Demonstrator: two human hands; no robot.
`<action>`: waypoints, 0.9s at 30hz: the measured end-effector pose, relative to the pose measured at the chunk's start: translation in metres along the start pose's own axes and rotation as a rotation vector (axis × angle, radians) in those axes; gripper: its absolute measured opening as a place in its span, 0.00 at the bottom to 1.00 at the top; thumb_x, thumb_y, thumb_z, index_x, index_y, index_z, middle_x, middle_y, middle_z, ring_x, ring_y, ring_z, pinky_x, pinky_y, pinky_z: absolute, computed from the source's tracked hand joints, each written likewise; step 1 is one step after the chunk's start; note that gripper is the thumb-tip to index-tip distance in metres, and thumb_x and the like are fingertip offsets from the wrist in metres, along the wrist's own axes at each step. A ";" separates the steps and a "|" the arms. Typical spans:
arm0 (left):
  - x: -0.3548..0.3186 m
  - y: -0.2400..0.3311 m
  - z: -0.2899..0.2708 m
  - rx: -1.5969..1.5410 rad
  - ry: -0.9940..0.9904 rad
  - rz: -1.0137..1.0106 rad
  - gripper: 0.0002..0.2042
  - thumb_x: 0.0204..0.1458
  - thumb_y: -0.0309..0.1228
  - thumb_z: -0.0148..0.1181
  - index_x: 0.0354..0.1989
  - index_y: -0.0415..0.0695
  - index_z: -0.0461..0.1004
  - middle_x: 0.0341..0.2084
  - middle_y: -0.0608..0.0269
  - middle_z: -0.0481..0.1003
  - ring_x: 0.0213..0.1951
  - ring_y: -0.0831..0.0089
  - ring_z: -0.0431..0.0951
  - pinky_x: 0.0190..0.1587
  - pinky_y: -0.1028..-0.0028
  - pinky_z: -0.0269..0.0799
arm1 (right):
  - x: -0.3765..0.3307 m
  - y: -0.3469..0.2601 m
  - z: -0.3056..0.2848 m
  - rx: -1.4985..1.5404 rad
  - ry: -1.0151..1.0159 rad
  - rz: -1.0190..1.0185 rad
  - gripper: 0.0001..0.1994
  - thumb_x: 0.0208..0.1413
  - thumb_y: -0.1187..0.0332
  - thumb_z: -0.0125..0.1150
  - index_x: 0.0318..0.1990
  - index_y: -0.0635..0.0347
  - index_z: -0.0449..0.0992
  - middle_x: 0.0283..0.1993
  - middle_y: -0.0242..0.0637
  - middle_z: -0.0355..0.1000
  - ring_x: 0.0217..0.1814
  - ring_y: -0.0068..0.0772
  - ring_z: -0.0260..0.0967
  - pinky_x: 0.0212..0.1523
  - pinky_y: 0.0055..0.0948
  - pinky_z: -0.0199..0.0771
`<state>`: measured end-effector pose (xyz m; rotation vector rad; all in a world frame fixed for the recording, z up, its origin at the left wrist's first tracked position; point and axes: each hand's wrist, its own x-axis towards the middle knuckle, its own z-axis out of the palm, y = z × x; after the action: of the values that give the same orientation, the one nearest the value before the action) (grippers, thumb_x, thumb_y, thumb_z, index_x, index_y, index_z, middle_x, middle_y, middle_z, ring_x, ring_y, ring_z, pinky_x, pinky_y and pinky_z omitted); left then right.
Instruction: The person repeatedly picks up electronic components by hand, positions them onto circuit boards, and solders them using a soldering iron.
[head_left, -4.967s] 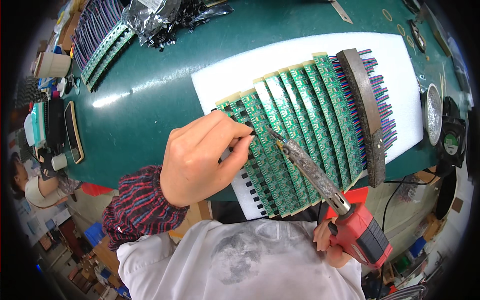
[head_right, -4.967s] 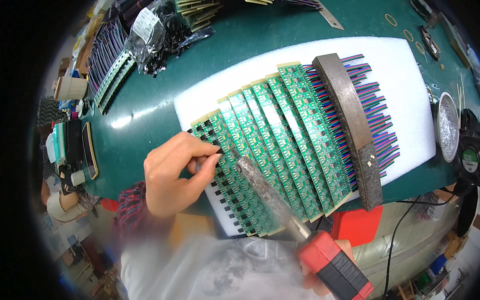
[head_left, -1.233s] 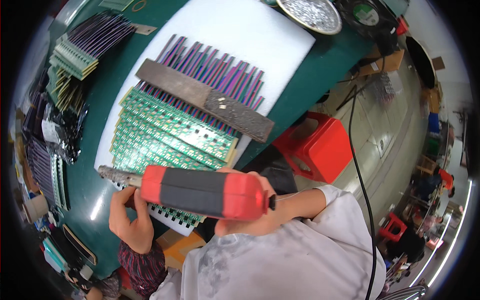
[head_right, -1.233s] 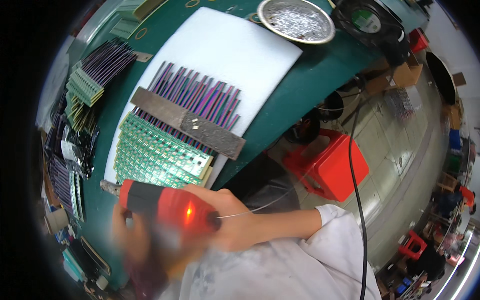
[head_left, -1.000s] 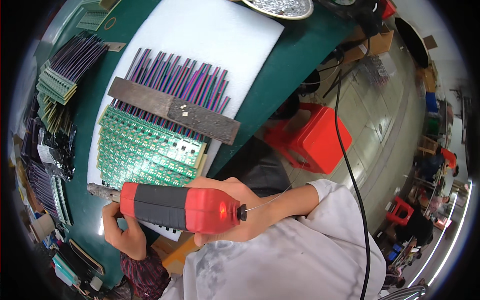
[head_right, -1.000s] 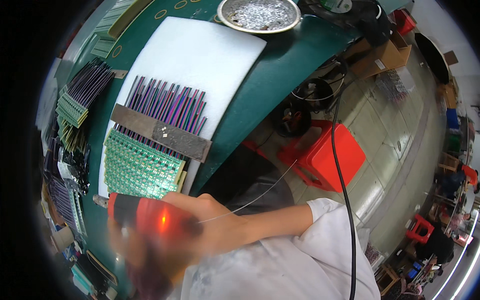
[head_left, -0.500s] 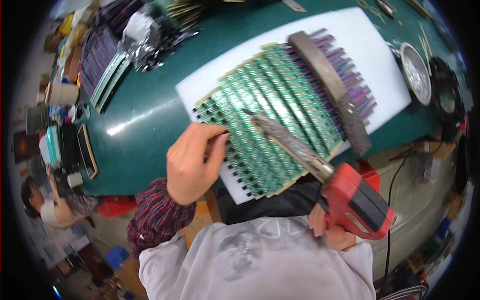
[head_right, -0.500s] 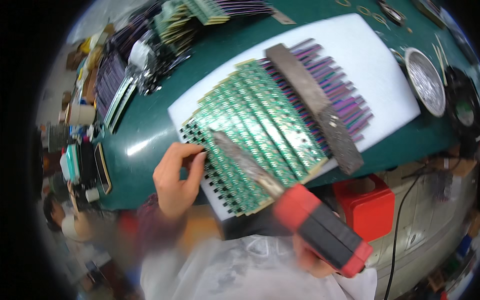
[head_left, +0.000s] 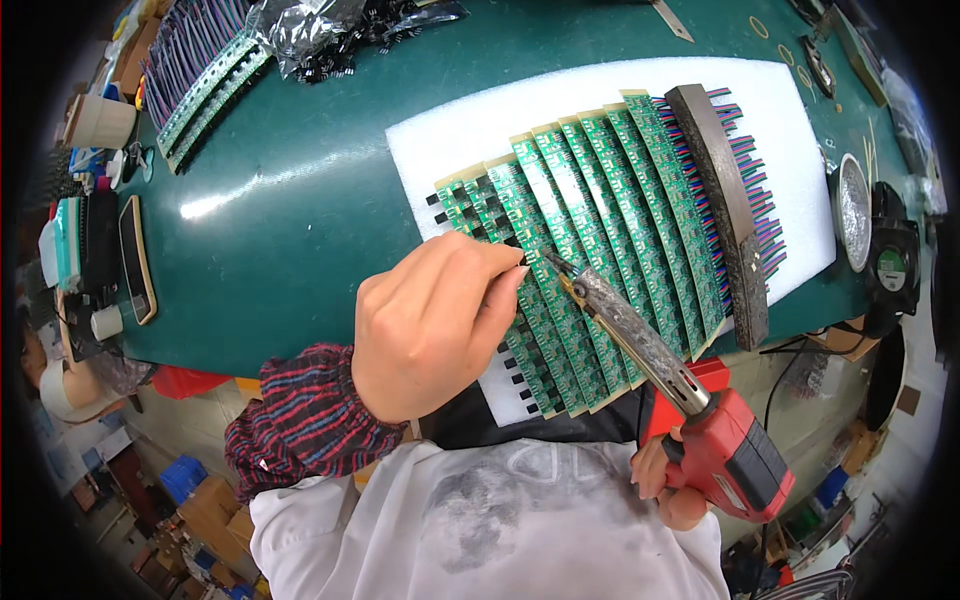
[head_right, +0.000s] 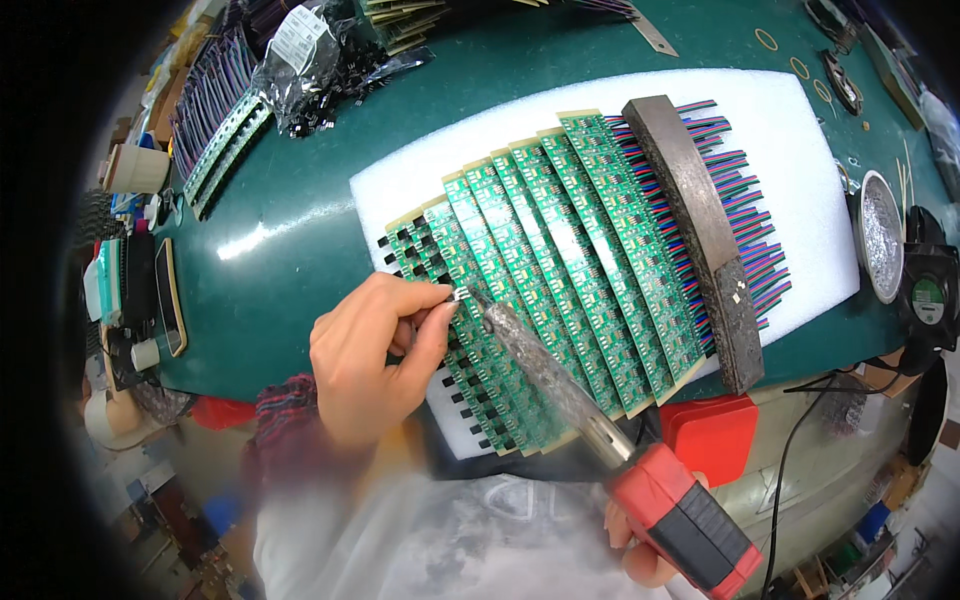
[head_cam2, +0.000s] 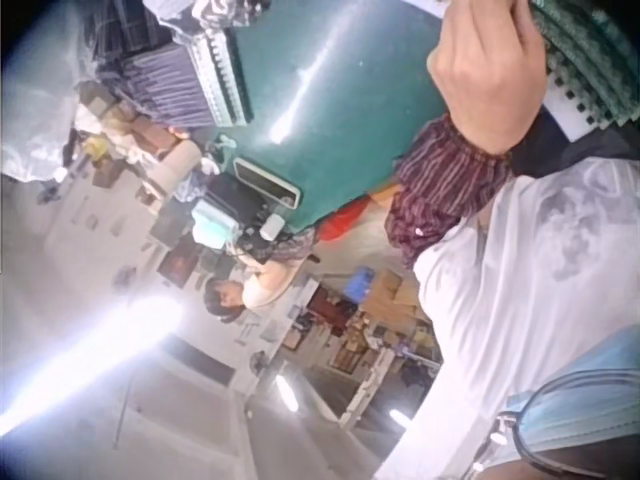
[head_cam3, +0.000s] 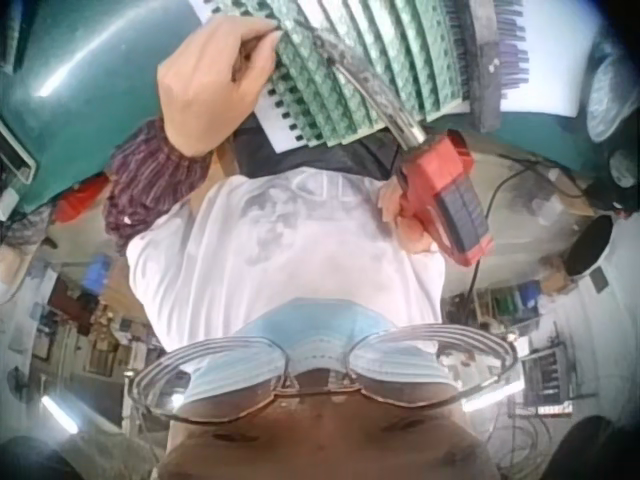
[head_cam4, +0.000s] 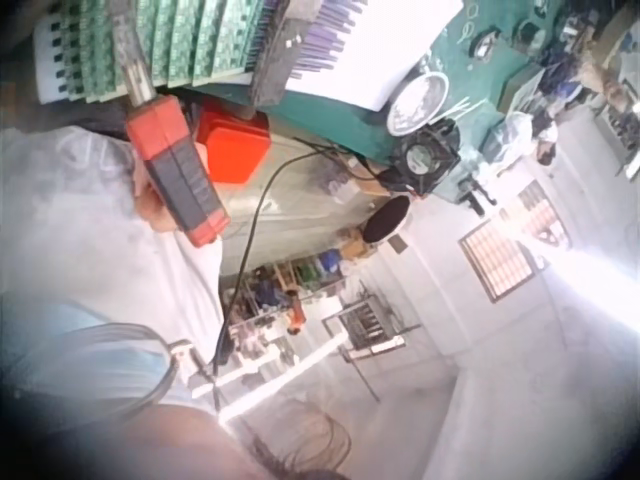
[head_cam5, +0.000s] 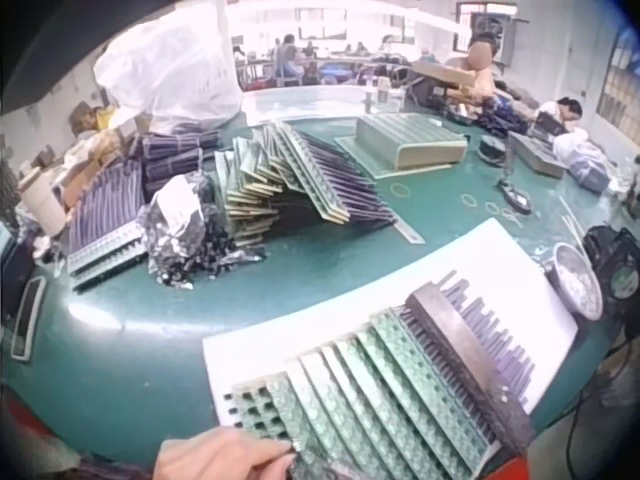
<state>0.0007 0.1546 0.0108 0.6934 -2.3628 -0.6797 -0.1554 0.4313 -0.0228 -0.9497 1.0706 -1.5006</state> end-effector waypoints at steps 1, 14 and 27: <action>0.000 0.000 0.000 -0.009 0.005 0.002 0.07 0.43 0.19 0.65 0.30 0.39 0.74 0.21 0.60 0.72 0.22 0.65 0.75 0.23 0.70 0.71 | 0.001 -0.001 -0.002 0.064 0.013 0.024 0.14 0.38 0.64 0.56 0.34 0.61 0.69 0.21 0.31 0.68 0.21 0.29 0.68 0.25 0.27 0.70; 0.000 -0.002 0.004 -0.019 0.029 0.015 0.09 0.40 0.14 0.65 0.31 0.36 0.76 0.20 0.63 0.73 0.16 0.78 0.67 0.18 0.79 0.60 | 0.000 -0.003 0.006 0.066 0.174 0.202 0.09 0.25 0.77 0.52 0.22 0.60 0.72 0.21 0.30 0.69 0.21 0.26 0.68 0.23 0.22 0.67; 0.001 -0.003 0.003 -0.036 0.018 0.011 0.09 0.40 0.14 0.65 0.30 0.36 0.76 0.18 0.64 0.71 0.15 0.79 0.66 0.18 0.79 0.59 | 0.003 -0.038 0.009 -0.331 0.026 0.511 0.10 0.48 0.64 0.50 0.22 0.61 0.68 0.18 0.34 0.67 0.20 0.34 0.65 0.30 0.32 0.71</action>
<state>-0.0007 0.1530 0.0074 0.6674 -2.3306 -0.7065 -0.1580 0.4302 0.0168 -0.7957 1.4801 -0.9353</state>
